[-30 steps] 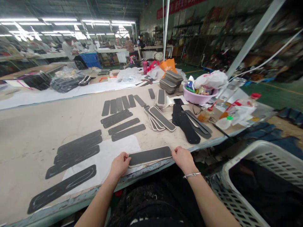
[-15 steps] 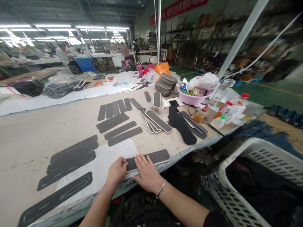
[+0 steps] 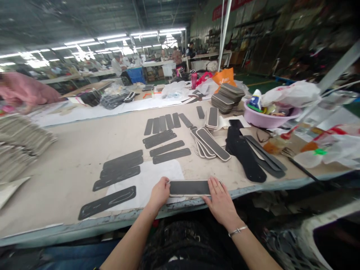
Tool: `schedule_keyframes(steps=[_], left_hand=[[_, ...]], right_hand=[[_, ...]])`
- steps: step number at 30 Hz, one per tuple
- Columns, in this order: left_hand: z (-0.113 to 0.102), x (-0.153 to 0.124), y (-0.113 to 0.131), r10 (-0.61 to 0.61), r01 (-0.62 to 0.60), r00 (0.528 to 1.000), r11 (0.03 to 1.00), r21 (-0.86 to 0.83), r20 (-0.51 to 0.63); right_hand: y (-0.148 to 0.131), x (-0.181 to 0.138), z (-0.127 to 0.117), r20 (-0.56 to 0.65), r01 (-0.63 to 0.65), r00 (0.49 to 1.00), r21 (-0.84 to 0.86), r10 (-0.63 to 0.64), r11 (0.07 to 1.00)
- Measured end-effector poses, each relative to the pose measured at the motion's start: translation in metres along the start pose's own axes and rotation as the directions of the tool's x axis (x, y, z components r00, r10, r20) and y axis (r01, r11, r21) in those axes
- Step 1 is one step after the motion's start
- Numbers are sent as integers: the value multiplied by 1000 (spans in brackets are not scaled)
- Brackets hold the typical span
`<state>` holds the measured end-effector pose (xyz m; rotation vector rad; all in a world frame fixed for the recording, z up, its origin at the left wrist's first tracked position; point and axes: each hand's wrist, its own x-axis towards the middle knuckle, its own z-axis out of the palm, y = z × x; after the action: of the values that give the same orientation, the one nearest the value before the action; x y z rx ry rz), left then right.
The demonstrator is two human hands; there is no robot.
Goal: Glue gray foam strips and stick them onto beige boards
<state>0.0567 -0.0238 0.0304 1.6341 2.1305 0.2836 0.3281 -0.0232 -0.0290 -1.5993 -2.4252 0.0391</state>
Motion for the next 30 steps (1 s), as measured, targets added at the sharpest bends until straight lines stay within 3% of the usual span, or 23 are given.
schedule_keyframes(steps=[3, 5, 7, 9, 11, 13, 16, 24, 30], left_hand=[[-2, -13, 5, 78, -75, 982, 997, 25, -174], [0, -25, 19, 247, -231, 934, 969, 91, -259], [8, -37, 40, 479, -457, 855, 877, 147, -200], [21, -44, 63, 665, -650, 745, 742, 163, -55], [37, -43, 79, 708, -702, 705, 693, 164, 27], [50, -38, 84, 680, -677, 731, 715, 177, 49], [56, -29, 68, 643, -636, 765, 744, 206, 40], [27, -33, -15, 557, -549, 828, 784, 291, 61], [26, -31, -22, 552, -542, 831, 777, 320, 68]], right_hand=[[0, 0, 7, -37, 16, 999, -1, -16, 1000], [1, 0, 9, -45, 28, 999, -19, -28, 999], [3, -2, 10, -53, 42, 998, -42, -44, 998], [4, -3, 12, -72, 56, 996, -54, -60, 997], [6, -4, 14, -97, 69, 993, -53, -74, 996], [7, -4, 15, -119, 78, 989, -47, -83, 996], [7, -3, 15, -128, 94, 987, -44, -99, 995], [6, -4, 15, -101, 69, 992, -37, -72, 997], [14, 5, -3, 16, 60, 998, 0, -60, 998]])
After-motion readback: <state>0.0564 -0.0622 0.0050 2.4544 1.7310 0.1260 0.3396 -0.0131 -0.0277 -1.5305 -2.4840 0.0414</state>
